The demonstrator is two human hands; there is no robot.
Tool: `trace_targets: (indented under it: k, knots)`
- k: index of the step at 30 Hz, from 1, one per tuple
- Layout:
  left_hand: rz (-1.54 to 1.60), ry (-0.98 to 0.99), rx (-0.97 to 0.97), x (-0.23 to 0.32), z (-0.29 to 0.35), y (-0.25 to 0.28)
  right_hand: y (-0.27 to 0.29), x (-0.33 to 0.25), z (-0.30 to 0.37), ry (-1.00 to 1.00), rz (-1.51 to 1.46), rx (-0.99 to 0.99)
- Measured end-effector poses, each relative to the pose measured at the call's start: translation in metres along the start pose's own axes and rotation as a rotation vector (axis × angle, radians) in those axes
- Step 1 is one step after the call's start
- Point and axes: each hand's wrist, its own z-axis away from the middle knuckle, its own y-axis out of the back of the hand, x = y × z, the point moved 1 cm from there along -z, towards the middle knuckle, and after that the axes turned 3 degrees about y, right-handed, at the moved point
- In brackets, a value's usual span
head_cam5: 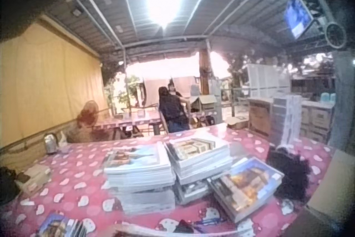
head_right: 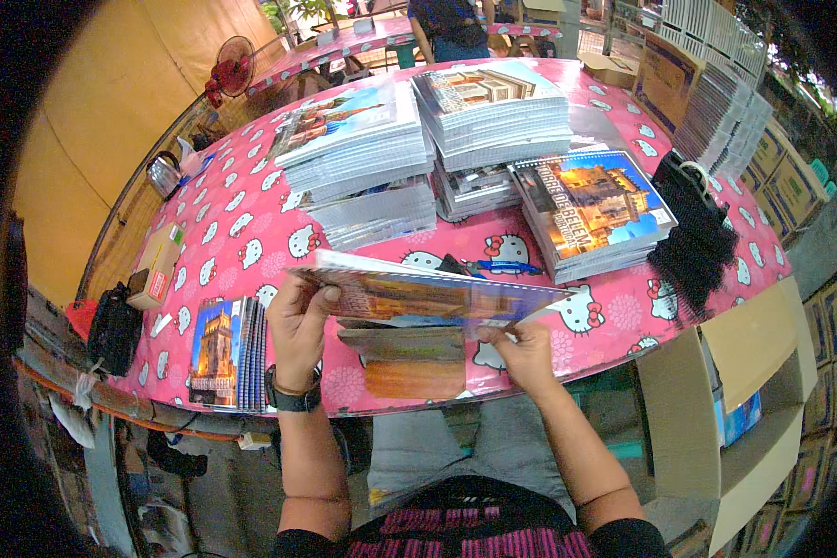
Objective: The person attaches a plastic spiral binding to several notebooks one at a time by hand.
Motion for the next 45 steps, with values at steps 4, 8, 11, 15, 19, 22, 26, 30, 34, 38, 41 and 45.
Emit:
trace_targets:
  k: [4,8,11,15,19,22,26,30,34,38,41,45]
  knots:
    - [-0.189,0.158,-0.100,-0.007,-0.001,0.017,-0.012,-0.007,0.003,-0.064,0.142,-0.120]
    - [0.070,0.231,-0.035,-0.031,0.040,0.055,-0.014,-0.022,-0.003,0.131,-0.110,-0.187]
    - [0.399,0.162,0.243,-0.045,0.050,0.042,-0.027,-0.062,-0.018,0.142,-0.490,-0.175]
    - [0.395,0.284,0.301,-0.043,0.040,-0.001,-0.050,-0.069,-0.025,0.010,-0.431,-0.032]
    - [0.286,0.336,0.438,-0.046,0.041,-0.009,-0.037,-0.100,-0.014,0.255,-0.216,-0.022]
    - [0.301,0.335,0.454,-0.044,0.049,-0.001,0.064,-0.121,-0.023,0.680,0.265,0.281]
    - [0.323,0.189,0.372,-0.054,0.046,-0.027,0.250,-0.075,-0.081,0.282,0.835,0.606]
    - [0.481,0.216,0.438,-0.059,0.061,-0.031,0.258,0.005,-0.099,0.012,1.322,0.124]
    - [0.209,0.262,0.573,-0.061,0.051,-0.047,0.265,0.026,-0.099,-0.068,1.409,0.165]
    - [0.249,0.187,0.669,-0.092,0.053,-0.026,0.269,0.014,-0.113,-0.210,1.261,0.151]
    - [0.384,0.205,0.552,-0.100,0.057,0.009,0.254,0.012,-0.117,-0.250,1.267,0.064]
    - [0.251,0.355,0.547,-0.059,0.036,0.001,0.250,0.011,-0.107,-0.201,1.436,0.110]
